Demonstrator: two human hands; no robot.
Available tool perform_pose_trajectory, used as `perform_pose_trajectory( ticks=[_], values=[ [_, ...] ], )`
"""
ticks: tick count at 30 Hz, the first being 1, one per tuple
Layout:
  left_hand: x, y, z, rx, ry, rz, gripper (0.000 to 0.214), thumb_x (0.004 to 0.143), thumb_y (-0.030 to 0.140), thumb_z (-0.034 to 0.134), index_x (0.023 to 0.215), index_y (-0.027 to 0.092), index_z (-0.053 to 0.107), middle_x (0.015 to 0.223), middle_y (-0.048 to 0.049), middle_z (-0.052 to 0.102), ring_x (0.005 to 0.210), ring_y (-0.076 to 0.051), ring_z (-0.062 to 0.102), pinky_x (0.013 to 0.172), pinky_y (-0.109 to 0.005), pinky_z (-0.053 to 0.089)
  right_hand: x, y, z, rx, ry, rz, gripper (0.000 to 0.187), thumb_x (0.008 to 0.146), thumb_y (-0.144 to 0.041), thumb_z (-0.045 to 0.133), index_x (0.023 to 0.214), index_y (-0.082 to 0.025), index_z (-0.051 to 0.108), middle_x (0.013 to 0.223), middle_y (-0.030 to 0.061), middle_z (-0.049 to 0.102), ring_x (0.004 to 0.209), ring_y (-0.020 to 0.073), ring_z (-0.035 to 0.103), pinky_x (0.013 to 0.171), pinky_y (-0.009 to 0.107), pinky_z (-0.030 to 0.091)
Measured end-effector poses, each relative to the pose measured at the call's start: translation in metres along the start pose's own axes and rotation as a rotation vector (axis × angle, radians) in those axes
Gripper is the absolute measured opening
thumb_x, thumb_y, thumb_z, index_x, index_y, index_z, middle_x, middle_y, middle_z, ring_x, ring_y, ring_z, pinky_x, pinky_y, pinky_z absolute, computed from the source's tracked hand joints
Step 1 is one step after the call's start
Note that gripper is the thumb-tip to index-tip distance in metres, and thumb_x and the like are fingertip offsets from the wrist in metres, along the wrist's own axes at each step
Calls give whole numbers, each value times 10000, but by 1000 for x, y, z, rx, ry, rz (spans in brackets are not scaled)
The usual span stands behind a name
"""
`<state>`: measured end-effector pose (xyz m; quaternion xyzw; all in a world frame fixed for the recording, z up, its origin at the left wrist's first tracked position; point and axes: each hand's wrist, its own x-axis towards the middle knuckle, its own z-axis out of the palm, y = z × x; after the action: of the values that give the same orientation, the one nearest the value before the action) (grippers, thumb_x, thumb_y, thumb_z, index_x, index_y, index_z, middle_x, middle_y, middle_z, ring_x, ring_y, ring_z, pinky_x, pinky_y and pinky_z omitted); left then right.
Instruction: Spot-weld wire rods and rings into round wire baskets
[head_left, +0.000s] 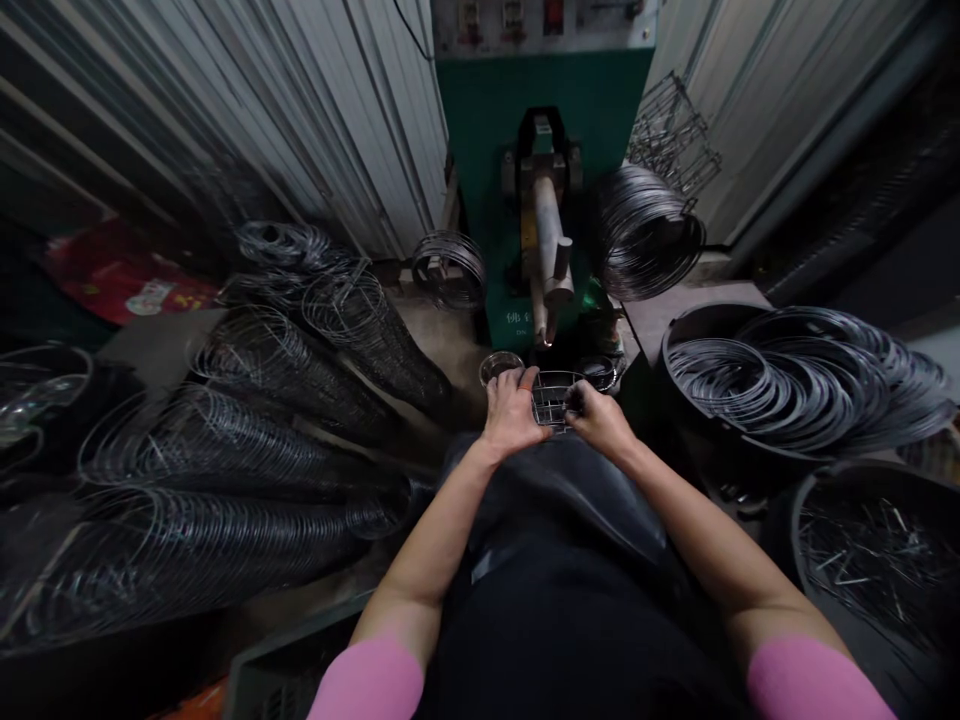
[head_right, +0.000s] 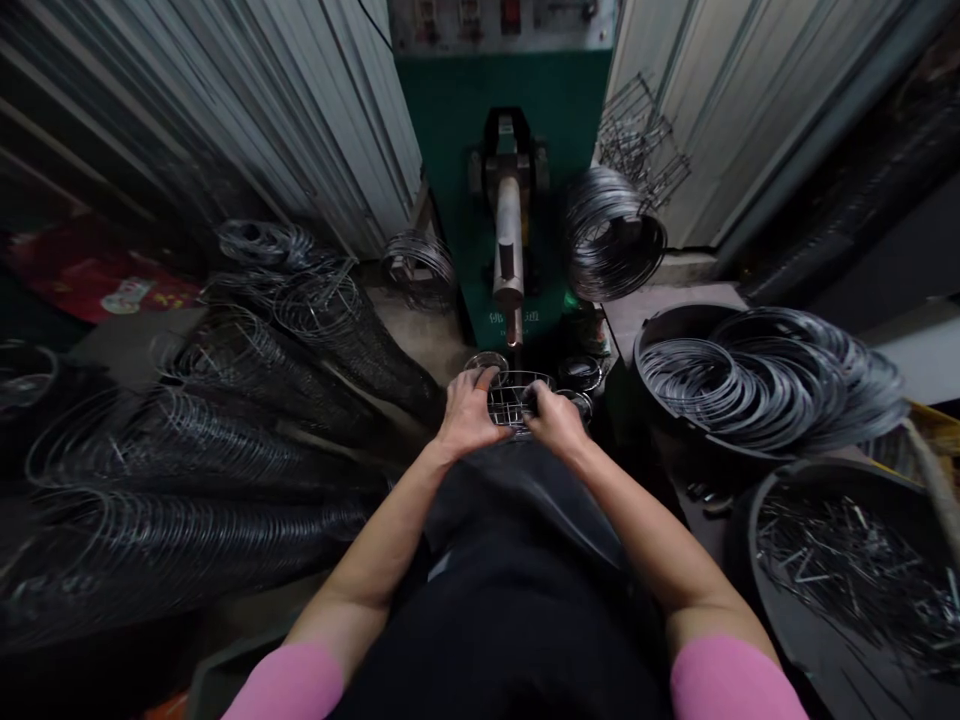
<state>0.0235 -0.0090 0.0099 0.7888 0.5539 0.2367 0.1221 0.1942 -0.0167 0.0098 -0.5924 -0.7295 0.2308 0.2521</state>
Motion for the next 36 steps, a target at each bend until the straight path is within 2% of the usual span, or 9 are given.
perform_pose_trajectory(
  ticks=[2, 4, 7, 10, 15, 25, 29, 36],
  values=[
    [-1, -2, 0, -50, -14, -4, 910, 475, 331, 779, 1274, 205, 361, 1249, -117, 413, 1163, -311, 370, 1002, -435, 289, -3, 3, 10, 31, 18, -55, 203, 693, -142, 538, 868, -231, 589, 734, 6, 654, 680, 172, 609, 619, 258, 448],
    [-1, -5, 0, -89, -32, -21, 912, 471, 321, 782, 1275, 212, 365, 1247, -111, 416, 1163, -312, 371, 992, -429, 308, -7, 7, 14, 112, -34, -161, 195, 742, -147, 489, 872, -223, 612, 795, 24, 667, 748, 174, 623, 676, 271, 465],
    [1, -8, -1, -120, -53, -47, 910, 466, 333, 790, 1270, 205, 382, 1245, -109, 424, 1161, -313, 377, 989, -431, 319, -8, 12, 8, 151, -114, -295, 216, 805, -202, 466, 937, -203, 637, 916, 67, 662, 853, 189, 620, 754, 306, 474],
    [6, -10, -2, -151, -72, -64, 910, 462, 348, 797, 1266, 209, 394, 1233, -100, 436, 1161, -313, 381, 990, -430, 325, -4, 14, -1, 103, -168, -358, 261, 784, -219, 531, 1025, -196, 628, 977, 88, 643, 886, 202, 612, 767, 322, 481],
    [17, -12, -3, -160, -90, -71, 924, 453, 356, 799, 1270, 215, 391, 1228, -92, 444, 1155, -311, 392, 987, -429, 333, 6, 15, -3, 72, -167, -398, 259, 780, -131, 504, 990, -185, 645, 900, 76, 654, 834, 183, 621, 731, 303, 492],
    [40, -23, -7, -170, -104, -36, 899, 473, 357, 781, 1269, 204, 392, 1231, -109, 437, 1165, -318, 393, 989, -448, 333, 24, 15, -1, 35, -113, -440, 321, 765, -70, 497, 999, -216, 660, 922, 72, 659, 833, 181, 629, 728, 306, 505],
    [51, -30, -6, -171, -76, -31, 872, 466, 335, 784, 1248, 226, 414, 1191, -90, 458, 1132, -312, 422, 963, -443, 359, 39, 14, -2, 23, -107, -445, 335, 748, -58, 509, 992, -226, 665, 919, 63, 662, 825, 175, 633, 725, 295, 507],
    [75, -42, -1, -211, -76, -52, 878, 449, 404, 794, 1234, 213, 450, 1112, -83, 502, 1071, -311, 474, 923, -424, 391, 62, 13, -4, 8, -76, -445, 321, 716, -24, 507, 921, -206, 674, 901, 54, 668, 833, 171, 636, 731, 280, 504]
  ],
)
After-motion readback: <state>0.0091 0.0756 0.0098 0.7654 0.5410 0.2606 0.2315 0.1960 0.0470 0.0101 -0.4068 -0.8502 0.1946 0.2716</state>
